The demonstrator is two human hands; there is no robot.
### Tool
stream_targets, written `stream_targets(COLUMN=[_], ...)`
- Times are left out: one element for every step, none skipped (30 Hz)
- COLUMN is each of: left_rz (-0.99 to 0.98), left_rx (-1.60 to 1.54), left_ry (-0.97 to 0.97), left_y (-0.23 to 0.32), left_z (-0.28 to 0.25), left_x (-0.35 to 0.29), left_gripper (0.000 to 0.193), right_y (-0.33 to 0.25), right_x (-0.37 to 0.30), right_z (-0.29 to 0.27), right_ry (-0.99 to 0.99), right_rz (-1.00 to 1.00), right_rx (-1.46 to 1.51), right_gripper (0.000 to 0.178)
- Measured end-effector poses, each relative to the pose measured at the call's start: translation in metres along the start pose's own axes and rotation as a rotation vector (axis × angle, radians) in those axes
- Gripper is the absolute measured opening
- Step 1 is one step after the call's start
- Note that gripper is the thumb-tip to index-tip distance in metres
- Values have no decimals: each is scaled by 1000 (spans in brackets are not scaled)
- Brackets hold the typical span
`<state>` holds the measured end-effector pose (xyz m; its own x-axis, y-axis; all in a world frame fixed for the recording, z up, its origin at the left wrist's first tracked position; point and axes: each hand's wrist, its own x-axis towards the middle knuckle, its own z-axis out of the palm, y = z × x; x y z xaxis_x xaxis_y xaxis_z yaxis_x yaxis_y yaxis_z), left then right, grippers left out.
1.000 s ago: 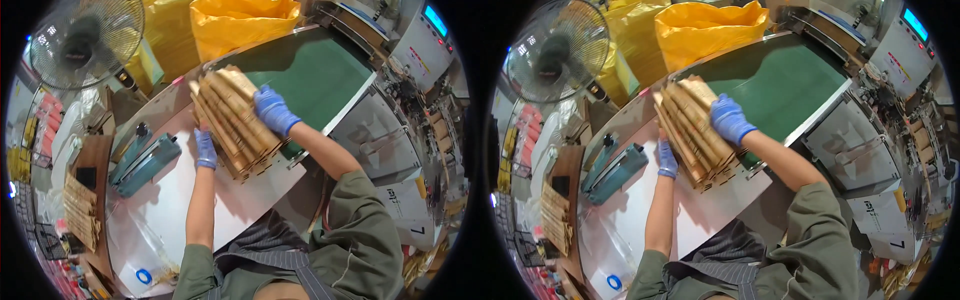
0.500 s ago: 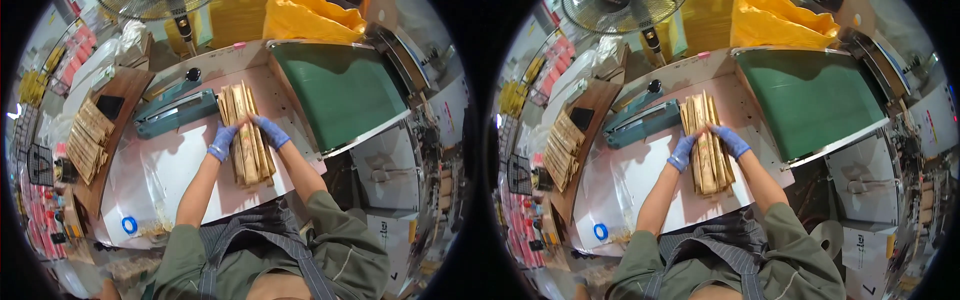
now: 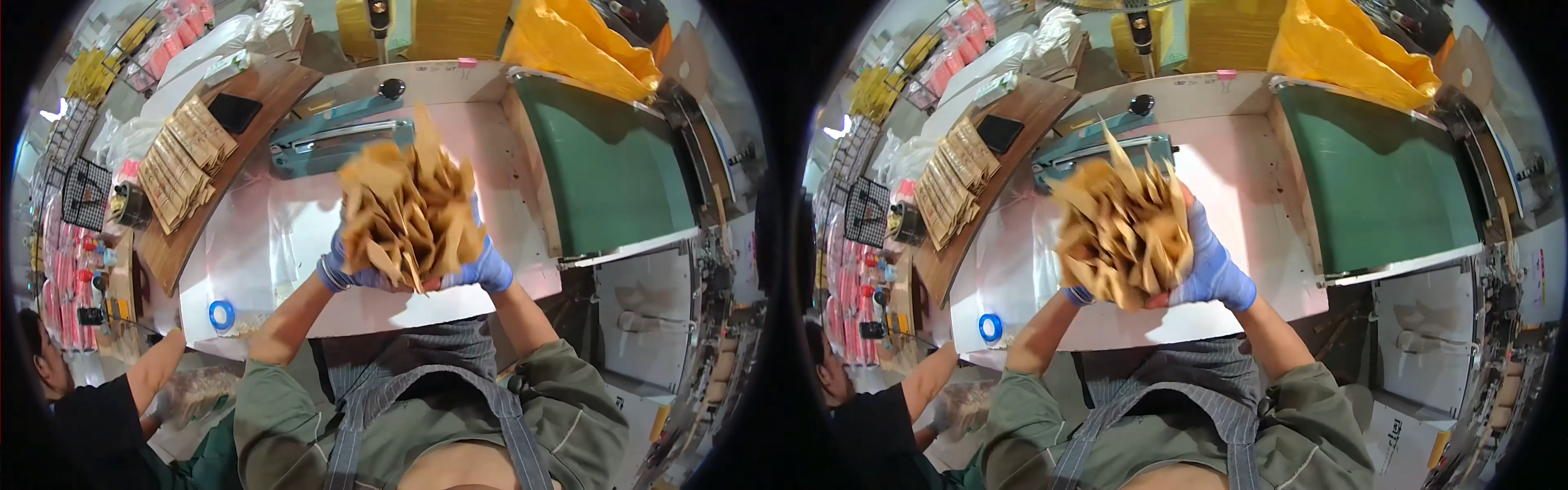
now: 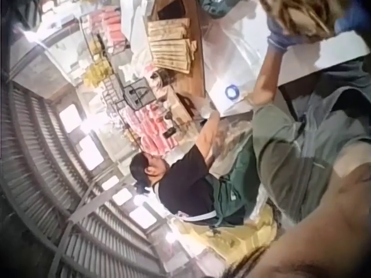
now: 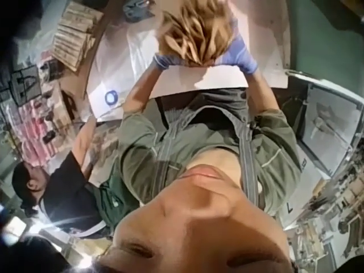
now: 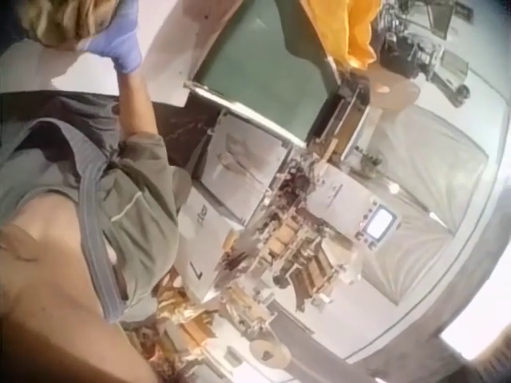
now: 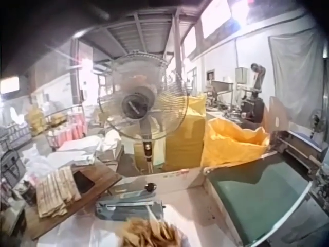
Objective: Gathering bundles of sticks, placing them into plastic sleeves, and sealing the packages using a heat sealer.
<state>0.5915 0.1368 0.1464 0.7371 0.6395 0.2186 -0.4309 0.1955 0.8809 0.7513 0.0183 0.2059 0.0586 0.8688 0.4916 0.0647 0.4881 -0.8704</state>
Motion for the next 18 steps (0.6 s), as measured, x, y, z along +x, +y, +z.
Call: stream_targets(left_rz=[104,-127,-357,-342,-313,-283,-253,-23,198,124,98,46,-8,-4,-142,-272,-362,-502], left_rx=[-185,-719,-1245,-1248,-955,-662,-370,-136,95,254,96,219,343,350,167,-19,-175,-307], left_ry=[-73,-220,-358,-341,-280,-217,-152,-185,-223,-111,-65,-66,-63,-33,1,39,4,48], left_y=[-9,21,58,66,70,73,73,54,43,40,41,47,53,62,68,71,70,58], left_z=[-7,25,56,56,56,56,56,47,46,37,40,36,32,32,33,33,35,32], left_x=[-3,6,14,11,11,11,8,-2,-5,-8,-7,-9,-14,-19,-28,-36,-48,-63], left_gripper=[67,71,75,75,82,101,128,130,133,136,127,113,99,99,88,76,72,74], right_y=[-2,-3,-9,-14,-18,-23,-24,-26,-27,-25,-25,-26,-27,-31,-30,-29,-28,-21], right_x=[1,-3,-5,-2,3,7,7,13,16,19,21,25,28,35,36,42,46,47], right_z=[8,6,10,13,13,11,10,11,12,20,26,33,39,46,51,51,53,55], right_ry=[19,15,46,23,8,-7,-12,-68,-114,-4,-12,56,121,152,161,92,13,-109], right_rz=[-9,-6,66,18,-31,-53,-42,-94,-144,-126,-119,-94,-69,-40,116,273,432,620], right_rx=[177,151,255,170,73,140,140,77,7,-16,-12,-69,-124,-83,-9,77,169,335], right_gripper=[129,127,129,133,137,132,132,122,113,89,89,79,68,58,61,65,70,79])
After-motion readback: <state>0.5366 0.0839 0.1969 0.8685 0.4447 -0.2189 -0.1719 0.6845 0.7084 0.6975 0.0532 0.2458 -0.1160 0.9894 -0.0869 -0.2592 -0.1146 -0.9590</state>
